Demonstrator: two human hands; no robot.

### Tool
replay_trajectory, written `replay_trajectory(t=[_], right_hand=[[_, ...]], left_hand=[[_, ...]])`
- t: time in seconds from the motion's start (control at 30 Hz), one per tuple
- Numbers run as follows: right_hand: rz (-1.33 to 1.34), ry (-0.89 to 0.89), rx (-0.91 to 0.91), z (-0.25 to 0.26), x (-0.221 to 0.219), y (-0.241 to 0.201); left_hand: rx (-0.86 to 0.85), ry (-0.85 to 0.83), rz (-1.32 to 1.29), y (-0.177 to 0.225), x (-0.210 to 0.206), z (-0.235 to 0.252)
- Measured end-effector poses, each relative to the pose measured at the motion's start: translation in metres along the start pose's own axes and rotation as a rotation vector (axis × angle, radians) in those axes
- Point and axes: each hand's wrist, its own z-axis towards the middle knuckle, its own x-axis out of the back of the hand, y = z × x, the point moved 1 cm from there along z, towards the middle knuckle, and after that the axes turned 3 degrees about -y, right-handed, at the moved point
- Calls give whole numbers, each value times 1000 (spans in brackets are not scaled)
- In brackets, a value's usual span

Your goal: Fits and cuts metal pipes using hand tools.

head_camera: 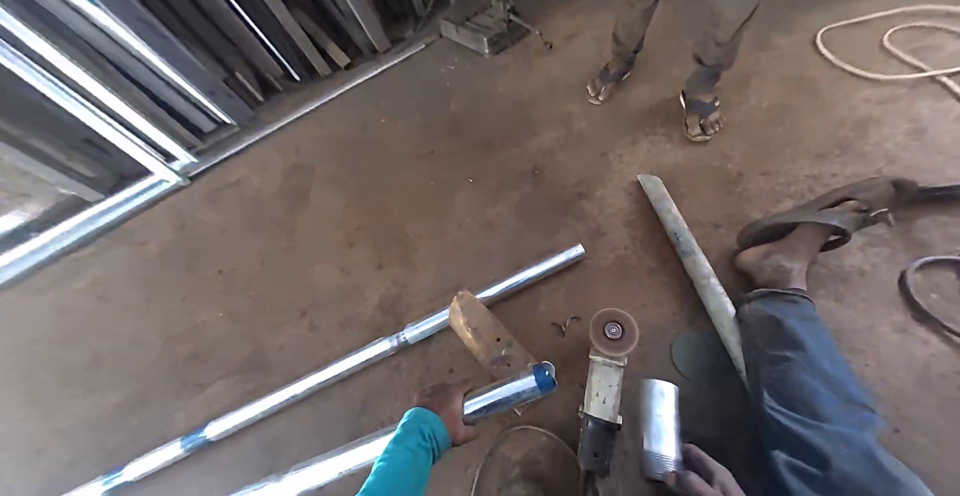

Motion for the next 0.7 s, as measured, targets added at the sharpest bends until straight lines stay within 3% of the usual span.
replay_trajectory(t=[0.2, 0.37, 0.47, 0.7], right_hand=[[-286, -189, 244, 80, -78, -19], [-603, -210, 448, 109, -88, -21], [-529, -200, 519, 114, -86, -20], [-324, -237, 415, 127, -82, -25]], left_hand=[[-48, -15, -8, -6, 5, 6], [-42, -33, -19, -3, 7, 3], [-18, -36, -32, -2, 6, 1], [39, 21, -13, 7, 3, -11]])
